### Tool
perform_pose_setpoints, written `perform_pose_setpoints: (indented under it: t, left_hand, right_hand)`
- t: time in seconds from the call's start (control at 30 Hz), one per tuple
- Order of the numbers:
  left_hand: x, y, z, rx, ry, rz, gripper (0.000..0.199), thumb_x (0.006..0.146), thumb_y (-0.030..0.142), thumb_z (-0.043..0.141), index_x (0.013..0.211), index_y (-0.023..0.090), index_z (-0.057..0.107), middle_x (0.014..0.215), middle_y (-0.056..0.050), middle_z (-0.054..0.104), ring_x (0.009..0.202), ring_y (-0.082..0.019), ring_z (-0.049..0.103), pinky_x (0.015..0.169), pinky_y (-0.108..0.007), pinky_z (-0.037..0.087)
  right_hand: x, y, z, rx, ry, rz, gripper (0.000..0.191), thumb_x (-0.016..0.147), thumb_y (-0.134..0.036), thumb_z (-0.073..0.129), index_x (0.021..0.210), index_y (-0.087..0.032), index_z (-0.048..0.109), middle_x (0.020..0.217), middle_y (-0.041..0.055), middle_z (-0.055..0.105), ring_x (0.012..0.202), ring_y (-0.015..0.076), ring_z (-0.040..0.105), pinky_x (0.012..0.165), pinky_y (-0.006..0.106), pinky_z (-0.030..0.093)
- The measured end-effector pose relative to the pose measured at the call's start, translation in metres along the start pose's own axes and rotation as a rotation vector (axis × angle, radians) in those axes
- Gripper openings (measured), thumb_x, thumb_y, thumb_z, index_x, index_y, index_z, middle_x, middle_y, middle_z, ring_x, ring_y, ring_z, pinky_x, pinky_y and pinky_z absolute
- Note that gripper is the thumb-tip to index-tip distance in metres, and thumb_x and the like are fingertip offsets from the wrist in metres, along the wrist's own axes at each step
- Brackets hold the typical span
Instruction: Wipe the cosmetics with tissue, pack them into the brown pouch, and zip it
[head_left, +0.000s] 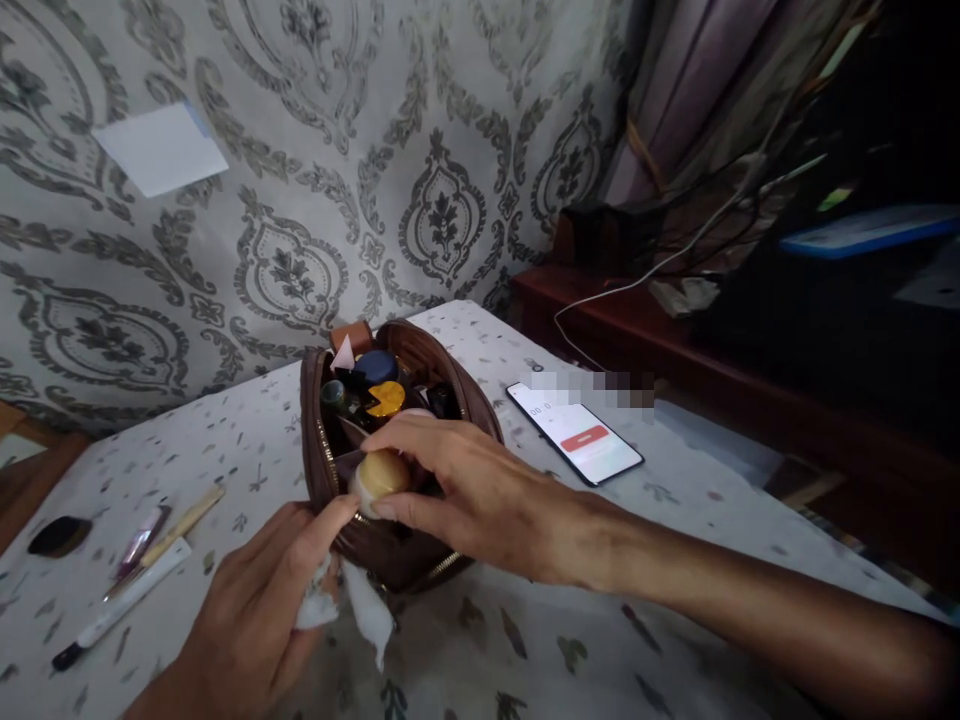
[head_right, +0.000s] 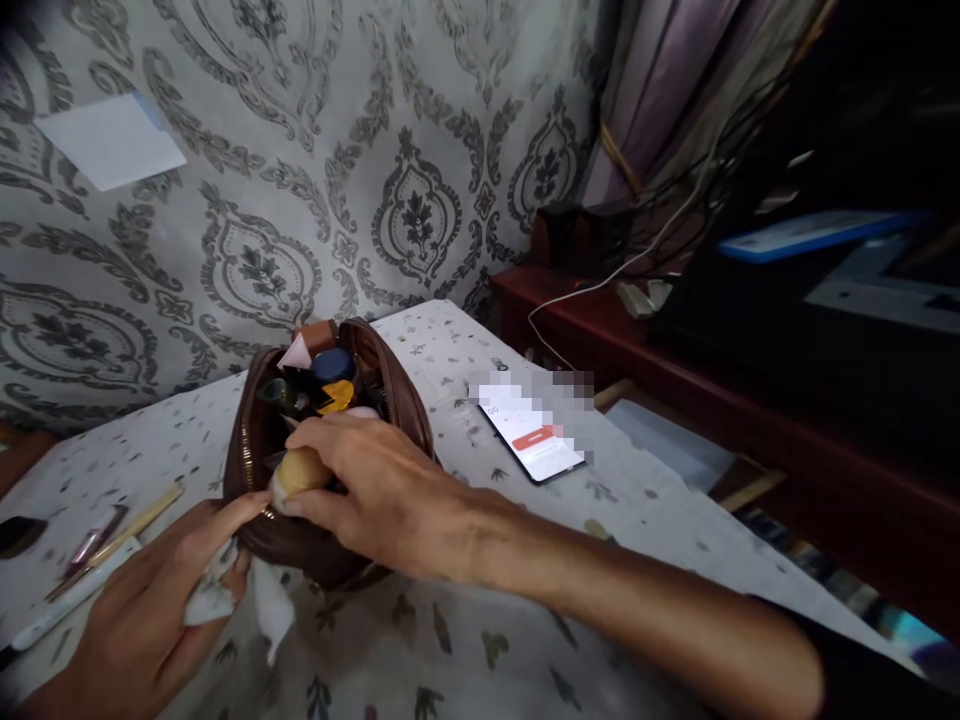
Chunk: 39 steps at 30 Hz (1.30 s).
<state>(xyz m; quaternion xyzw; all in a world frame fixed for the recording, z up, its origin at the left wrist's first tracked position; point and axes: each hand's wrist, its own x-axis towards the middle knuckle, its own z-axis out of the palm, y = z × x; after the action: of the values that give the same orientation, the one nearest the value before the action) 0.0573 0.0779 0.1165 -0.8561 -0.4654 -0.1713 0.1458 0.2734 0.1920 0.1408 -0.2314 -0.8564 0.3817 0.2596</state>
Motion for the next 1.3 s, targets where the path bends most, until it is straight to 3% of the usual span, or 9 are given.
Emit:
perform_pose_setpoints:
  t: [0.27,0.4,0.6,0.83,0.93,1.03,1.17,1.3]
  left_hand:
    - [0.002,0.004,0.006,-0.039,0.091,-0.033,0.052,0.095,0.015,0.041,0.146,0.016,0.038,0.095,-0.009,0.067,0.086,-0.022,0.066,0.071,-0.029,0.055]
    - [-0.002,0.002,0.007,-0.071,0.062,-0.051,0.052,0.095,0.02,0.04,0.147,0.018,0.036,0.097,-0.01,0.067,0.088,-0.023,0.066,0.072,-0.031,0.054]
    - [-0.004,0.001,0.006,-0.101,0.046,-0.06,0.051,0.094,0.017,0.039,0.145,0.017,0.039,0.094,-0.009,0.063,0.086,-0.021,0.063,0.073,-0.028,0.051]
    - [0.004,0.002,0.001,-0.108,0.046,-0.042,0.048,0.094,0.016,0.039,0.142,0.016,0.04,0.089,-0.007,0.062,0.081,-0.02,0.061,0.071,-0.027,0.05]
    - [0.005,0.002,0.0,-0.099,0.037,-0.034,0.048,0.094,0.017,0.04,0.142,0.016,0.039,0.09,-0.007,0.062,0.081,-0.02,0.061,0.07,-0.026,0.05]
    - [0.004,0.002,0.002,-0.107,0.026,-0.055,0.051,0.093,0.016,0.04,0.144,0.017,0.038,0.094,-0.008,0.063,0.084,-0.02,0.063,0.069,-0.025,0.05]
    - [0.003,0.004,0.003,-0.115,0.007,-0.088,0.059,0.086,0.012,0.04,0.144,0.018,0.036,0.098,-0.008,0.064,0.087,-0.021,0.063,0.07,-0.027,0.051]
    - [0.014,0.012,-0.005,0.094,0.017,-0.098,0.062,0.074,0.004,0.042,0.134,0.02,0.047,0.092,-0.007,0.062,0.085,-0.023,0.061,0.064,-0.031,0.049]
  right_hand:
    - [0.028,-0.004,-0.007,-0.055,-0.226,-0.023,0.011,0.079,-0.013,0.07,0.084,-0.018,0.062,0.071,-0.0055,0.053,0.069,0.0107,0.049,0.063,0.023,0.032]
    - [0.039,-0.008,-0.012,-0.084,-0.318,-0.104,0.021,0.076,-0.007,0.065,0.065,-0.017,0.052,0.062,-0.0071,0.043,0.061,0.009,0.042,0.058,0.024,0.028]
    - [0.043,-0.008,-0.011,-0.101,-0.337,-0.114,0.017,0.073,-0.006,0.066,0.067,-0.017,0.056,0.06,-0.008,0.043,0.06,0.0083,0.042,0.058,0.024,0.028]
    - [0.042,0.003,0.001,-0.009,-0.218,-0.047,0.016,0.072,-0.009,0.07,0.085,-0.018,0.065,0.07,-0.0073,0.053,0.07,0.0098,0.052,0.064,0.021,0.034]
    - [0.039,-0.001,-0.002,-0.093,-0.23,-0.093,0.008,0.074,-0.01,0.068,0.078,-0.017,0.065,0.069,-0.0058,0.053,0.069,0.0107,0.052,0.062,0.023,0.034]
    - [0.036,-0.004,-0.012,-0.069,-0.114,-0.086,0.011,0.074,-0.016,0.072,0.085,-0.017,0.068,0.076,-0.0034,0.06,0.07,0.012,0.056,0.064,0.024,0.038]
    - [0.033,-0.003,-0.033,0.201,0.141,0.02,0.019,0.076,-0.025,0.071,0.093,-0.017,0.068,0.08,0.0002,0.066,0.069,0.0131,0.059,0.062,0.024,0.044]
    - [0.026,-0.001,-0.052,0.337,0.211,0.066,0.025,0.075,-0.034,0.072,0.092,-0.017,0.067,0.08,0.0014,0.067,0.063,0.0122,0.058,0.056,0.025,0.045]
